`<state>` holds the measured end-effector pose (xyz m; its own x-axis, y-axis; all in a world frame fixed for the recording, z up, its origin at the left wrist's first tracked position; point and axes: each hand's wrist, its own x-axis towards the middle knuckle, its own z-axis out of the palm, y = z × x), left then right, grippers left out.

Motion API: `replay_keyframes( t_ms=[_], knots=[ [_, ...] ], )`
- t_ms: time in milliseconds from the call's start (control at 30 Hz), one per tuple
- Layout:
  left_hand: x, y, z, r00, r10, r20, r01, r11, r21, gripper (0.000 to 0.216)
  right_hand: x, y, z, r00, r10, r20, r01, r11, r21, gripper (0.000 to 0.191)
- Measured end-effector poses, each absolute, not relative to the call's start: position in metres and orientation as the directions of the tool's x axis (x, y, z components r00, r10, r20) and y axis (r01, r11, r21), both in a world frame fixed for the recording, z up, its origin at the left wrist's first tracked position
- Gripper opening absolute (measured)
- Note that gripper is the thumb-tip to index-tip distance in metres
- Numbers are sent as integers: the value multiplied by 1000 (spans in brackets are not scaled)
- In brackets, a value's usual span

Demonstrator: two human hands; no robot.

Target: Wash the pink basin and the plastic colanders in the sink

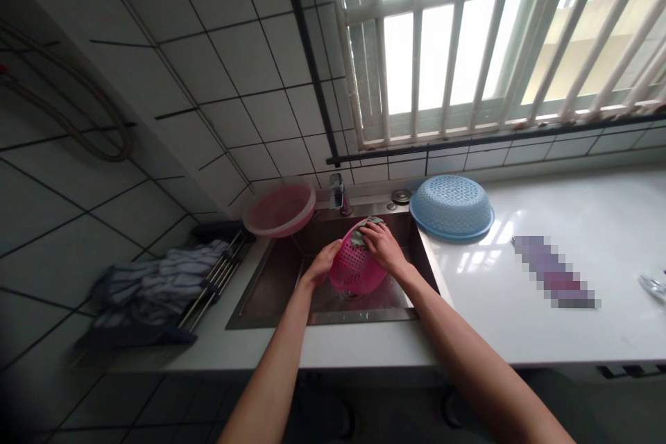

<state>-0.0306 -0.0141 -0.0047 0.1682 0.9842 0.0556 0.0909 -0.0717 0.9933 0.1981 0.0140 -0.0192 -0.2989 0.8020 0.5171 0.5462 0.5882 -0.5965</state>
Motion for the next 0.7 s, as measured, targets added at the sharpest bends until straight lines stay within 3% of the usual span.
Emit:
replay_keyframes(
  t_ms=[133, 333, 433, 533, 633, 700],
  knots=[
    [-40, -13, 0, 199, 978, 67, 120, -92, 989, 44, 192, 7, -19, -319, 798, 511, 562, 594, -576, 39],
    [-41, -6, -3, -37, 998, 53, 92, -49, 995, 41, 154, -23, -5, -462, 690, 557, 554, 715, -427, 44],
    [-41, -4, -5, -114, 993, 36, 130, -21, 991, 48, 153, -24, -5, -522, 642, 562, 496, 764, -412, 43],
    [-41, -7, -5, -118, 993, 5, 130, 11, 991, 63, 169, -9, -13, -476, 679, 559, 422, 734, -531, 38],
    [-40, -10, -5, -105, 993, -50, 96, 60, 994, 71, 189, 9, -22, -273, 832, 483, 410, 555, -724, 37],
    [-40, -11, -6, -112, 993, -47, 84, 56, 995, 73, 195, 14, -23, -224, 866, 447, 404, 500, -766, 38]
  ],
)
